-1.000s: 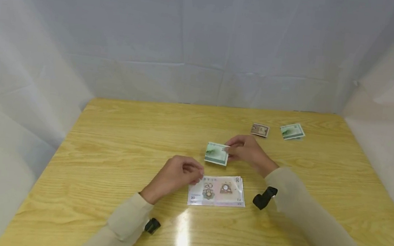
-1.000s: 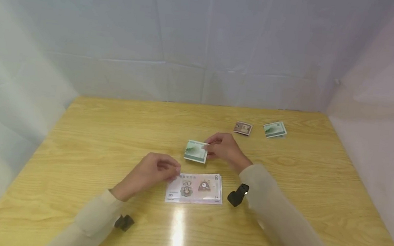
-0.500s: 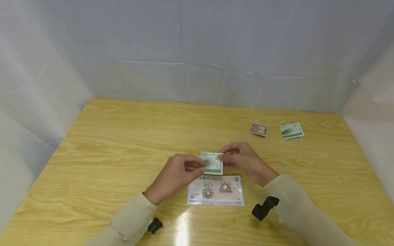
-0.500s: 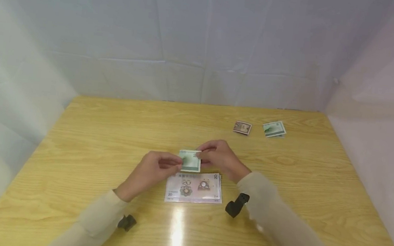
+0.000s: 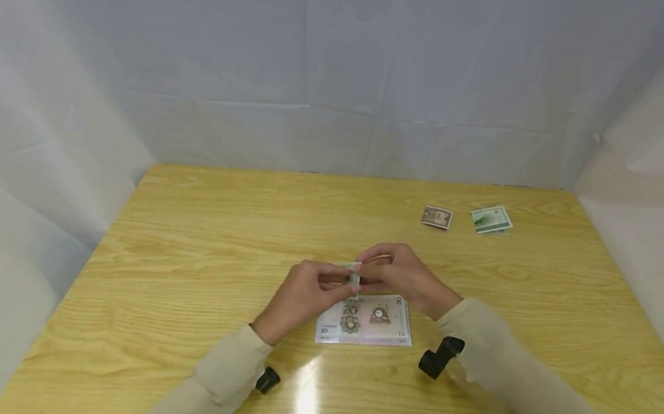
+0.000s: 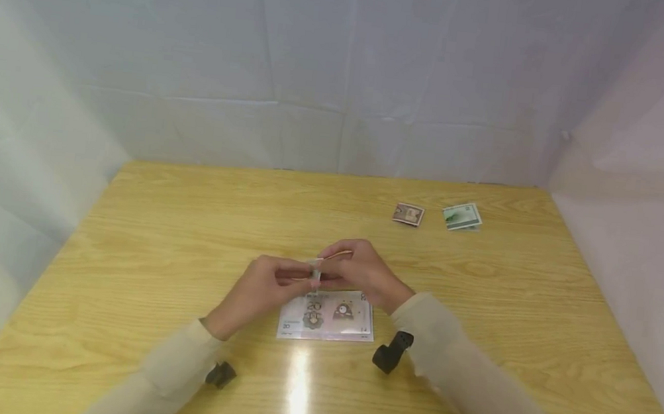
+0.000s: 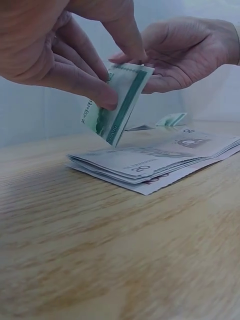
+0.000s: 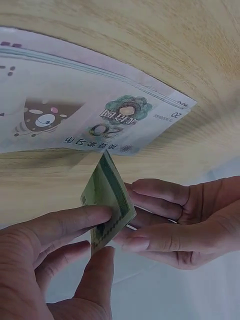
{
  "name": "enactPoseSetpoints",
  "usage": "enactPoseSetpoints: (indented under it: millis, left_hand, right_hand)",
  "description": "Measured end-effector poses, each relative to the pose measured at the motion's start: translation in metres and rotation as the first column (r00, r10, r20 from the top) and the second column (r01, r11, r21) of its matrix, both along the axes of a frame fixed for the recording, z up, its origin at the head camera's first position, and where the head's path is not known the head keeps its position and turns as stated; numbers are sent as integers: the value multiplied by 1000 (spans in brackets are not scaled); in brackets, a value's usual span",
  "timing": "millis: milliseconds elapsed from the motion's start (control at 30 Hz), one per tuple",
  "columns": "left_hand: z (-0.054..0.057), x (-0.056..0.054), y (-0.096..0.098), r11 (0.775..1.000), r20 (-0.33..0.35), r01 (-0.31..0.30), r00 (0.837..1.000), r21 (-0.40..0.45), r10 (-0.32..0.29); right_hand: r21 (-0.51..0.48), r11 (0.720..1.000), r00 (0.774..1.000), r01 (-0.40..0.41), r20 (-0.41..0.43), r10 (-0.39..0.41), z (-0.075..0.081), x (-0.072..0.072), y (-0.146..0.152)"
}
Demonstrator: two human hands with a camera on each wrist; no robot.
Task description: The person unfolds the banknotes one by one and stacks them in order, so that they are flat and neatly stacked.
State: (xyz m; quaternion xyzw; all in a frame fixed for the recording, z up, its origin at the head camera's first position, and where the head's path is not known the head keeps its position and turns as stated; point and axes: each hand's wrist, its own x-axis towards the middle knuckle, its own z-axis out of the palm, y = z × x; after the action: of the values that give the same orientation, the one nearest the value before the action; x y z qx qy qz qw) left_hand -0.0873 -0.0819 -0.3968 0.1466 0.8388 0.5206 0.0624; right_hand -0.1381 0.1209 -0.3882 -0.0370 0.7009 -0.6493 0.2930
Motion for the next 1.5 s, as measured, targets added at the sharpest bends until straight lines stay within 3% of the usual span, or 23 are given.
enactPoseSetpoints:
  millis: [200,500,700,933,1167,1367,1500]
  left_hand:
    - [-2,-1,1,999,0,-30,1000,17,30]
    - [-2,-1,0,998,34,-26,999,52,24]
    - [-1,0,-1,998,75,-27,997,63,22]
    - [-1,0,-1,995,134,-40,991,92,27]
    - [0,2,-3,990,141,-116,985,80,104]
    - [2,2,-6,976,178,-214,963,42,204]
    - [3,4,-9,970,208,-236,953,62,219]
  right_hand:
    - [8,1000,1000,10,-6,-10,0,1,-4]
    - [-3,1000,1000,16,-14,-16,2,2,-5]
    - [-29,999,1000,16,-1,-16,2,2,-4]
    - [27,999,999,27,-18,-27,1,2,-3]
    - [59,998,999,35,-36,-33,2,3,4]
    - [112,993,997,38,-75,-30,5,4,13]
    - [121,992,995,26,-100,-14,5,6,20]
